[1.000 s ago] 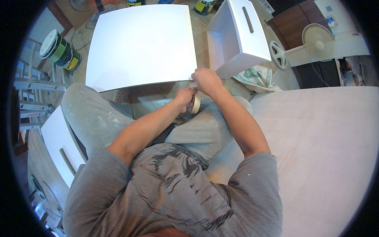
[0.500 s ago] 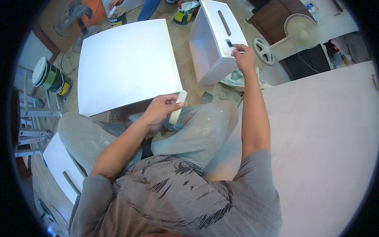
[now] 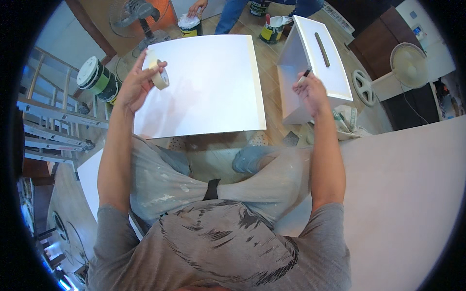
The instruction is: The person assembles a white cabinet by applying adhesive to the edges, attaching a wooden trim piece, and applying masking tape to the edges of a white panel. They handle the cabinet, trim, and tape while sitting on the floor.
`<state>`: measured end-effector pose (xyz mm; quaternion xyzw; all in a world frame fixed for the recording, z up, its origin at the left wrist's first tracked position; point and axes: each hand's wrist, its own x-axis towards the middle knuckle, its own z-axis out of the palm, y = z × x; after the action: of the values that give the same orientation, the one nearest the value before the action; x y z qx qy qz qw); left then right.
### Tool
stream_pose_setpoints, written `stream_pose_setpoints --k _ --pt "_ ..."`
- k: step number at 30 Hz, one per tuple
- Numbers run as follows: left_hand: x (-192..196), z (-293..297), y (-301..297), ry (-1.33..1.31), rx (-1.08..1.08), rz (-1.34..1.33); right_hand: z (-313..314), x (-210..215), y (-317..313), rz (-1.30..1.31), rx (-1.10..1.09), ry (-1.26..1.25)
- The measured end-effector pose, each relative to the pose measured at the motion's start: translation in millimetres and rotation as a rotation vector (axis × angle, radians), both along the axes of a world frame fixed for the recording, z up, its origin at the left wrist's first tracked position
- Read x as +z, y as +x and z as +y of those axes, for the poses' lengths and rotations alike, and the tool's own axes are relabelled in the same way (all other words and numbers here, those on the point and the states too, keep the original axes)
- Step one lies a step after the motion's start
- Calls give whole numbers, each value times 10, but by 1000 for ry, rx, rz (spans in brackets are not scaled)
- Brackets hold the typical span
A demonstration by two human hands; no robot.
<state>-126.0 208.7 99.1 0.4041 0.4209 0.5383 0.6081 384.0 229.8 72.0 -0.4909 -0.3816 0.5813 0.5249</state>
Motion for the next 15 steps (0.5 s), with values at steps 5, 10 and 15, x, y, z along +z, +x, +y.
stream_pose_setpoints --k 5,10,15 --pt "-154 608 -976 34 304 486 391 -583 -199 198 94 -199" --pt "-659 902 -1515 -112 514 743 661 -814 -282 -2 132 -292" --pt "-1680 1147 -2403 -399 357 540 1004 -921 -543 -111 126 -287"
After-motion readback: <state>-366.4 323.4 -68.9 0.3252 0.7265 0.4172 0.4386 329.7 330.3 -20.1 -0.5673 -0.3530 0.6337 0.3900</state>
